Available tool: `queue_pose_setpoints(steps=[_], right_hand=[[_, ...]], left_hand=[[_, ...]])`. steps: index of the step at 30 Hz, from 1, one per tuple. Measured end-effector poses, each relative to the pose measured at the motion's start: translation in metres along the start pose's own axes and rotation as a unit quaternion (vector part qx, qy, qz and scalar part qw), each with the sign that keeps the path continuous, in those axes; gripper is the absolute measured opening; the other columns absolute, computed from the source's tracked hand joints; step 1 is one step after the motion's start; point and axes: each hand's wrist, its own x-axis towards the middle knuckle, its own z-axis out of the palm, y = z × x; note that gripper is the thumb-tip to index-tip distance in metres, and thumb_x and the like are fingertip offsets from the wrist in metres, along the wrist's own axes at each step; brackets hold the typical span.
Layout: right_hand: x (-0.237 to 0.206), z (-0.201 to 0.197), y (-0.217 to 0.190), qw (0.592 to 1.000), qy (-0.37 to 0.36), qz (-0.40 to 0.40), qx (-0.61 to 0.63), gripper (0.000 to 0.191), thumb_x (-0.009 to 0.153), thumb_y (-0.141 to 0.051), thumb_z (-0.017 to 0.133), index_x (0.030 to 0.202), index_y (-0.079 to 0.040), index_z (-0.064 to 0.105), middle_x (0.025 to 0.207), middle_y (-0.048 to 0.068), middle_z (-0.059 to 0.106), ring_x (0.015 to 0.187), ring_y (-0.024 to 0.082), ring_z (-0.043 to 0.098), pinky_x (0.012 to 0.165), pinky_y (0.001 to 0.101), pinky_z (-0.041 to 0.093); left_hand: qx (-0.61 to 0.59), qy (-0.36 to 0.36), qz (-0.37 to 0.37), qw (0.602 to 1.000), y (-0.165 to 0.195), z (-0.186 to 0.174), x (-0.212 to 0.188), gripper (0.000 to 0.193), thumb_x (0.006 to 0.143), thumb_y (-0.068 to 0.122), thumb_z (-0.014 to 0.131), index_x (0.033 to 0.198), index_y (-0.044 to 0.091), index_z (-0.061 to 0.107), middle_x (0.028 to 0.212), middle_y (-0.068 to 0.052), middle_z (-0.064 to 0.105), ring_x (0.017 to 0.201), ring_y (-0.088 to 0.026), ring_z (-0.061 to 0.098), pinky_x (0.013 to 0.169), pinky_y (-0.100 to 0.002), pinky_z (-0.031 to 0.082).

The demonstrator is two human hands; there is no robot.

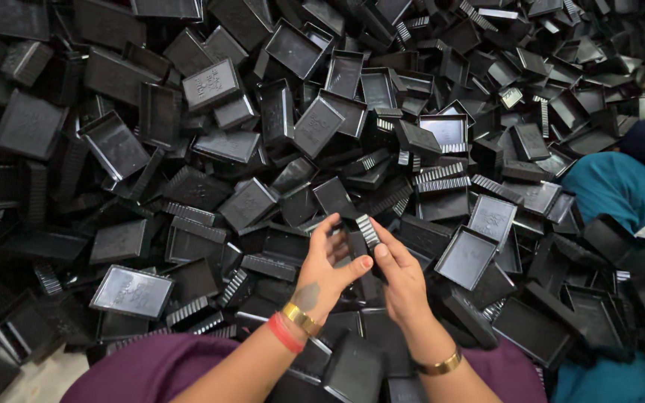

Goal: The person sits on the floor and repeatedly picks up black plastic box halves from a large pile. They align and press the two halves together to form complete boxes, then place the assembled units back into the pile. The process is continuous and repetitive throughout the clip.

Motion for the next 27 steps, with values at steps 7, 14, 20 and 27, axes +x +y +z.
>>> queue_pose_setpoints(steps=[7,14,20,27], right_hand=[[-0.008,0.007,-0.003,0.996,-0.022,-0.041,-0.076,0.05,0.104,-0.017,0.056,0.148,0.005,0.05,0.15,0.012,0.057,0.138,0.02,0.052,0.117,0.0336,0.037],[-0.015,0.008,-0.018,0.947,-0.113,-0.044,-0.299,0.08,0.083,-0.02,0.079,0.153,-0.004,0.044,0.14,0.01,0.063,0.127,0.018,0.06,0.107,0.0318,0.047],[-0.012,-0.018,-0.039,0.948,-0.258,0.165,-0.087,0.077,0.085,-0.025,0.082,0.149,0.001,0.047,0.133,0.014,0.064,0.123,0.021,0.061,0.106,0.0362,0.048],[0.012,-0.072,-0.064,0.997,0.028,0.044,0.054,0.047,0.11,-0.041,0.048,0.123,0.002,0.059,0.118,0.021,0.071,0.104,0.028,0.069,0.092,0.0409,0.055]], left_hand=[[-0.021,0.018,0.034,0.999,0.005,0.002,-0.002,0.098,0.076,0.017,0.087,0.156,0.01,0.031,0.145,-0.016,0.053,0.132,-0.027,0.055,0.109,-0.04,0.048],[0.208,0.053,0.16,0.963,0.019,-0.008,0.001,0.074,0.077,0.031,0.087,0.138,0.007,0.052,0.134,-0.013,0.058,0.121,-0.026,0.061,0.101,-0.037,0.051],[0.555,-0.043,-0.014,0.83,0.073,-0.007,0.008,0.05,0.095,0.055,0.069,0.09,0.006,0.074,0.087,-0.011,0.071,0.086,-0.028,0.071,0.078,-0.04,0.054],[0.42,-0.261,0.102,0.863,0.08,-0.015,-0.004,0.027,0.089,0.037,0.068,0.096,0.014,0.078,0.099,-0.006,0.075,0.096,-0.025,0.074,0.085,-0.036,0.057]])
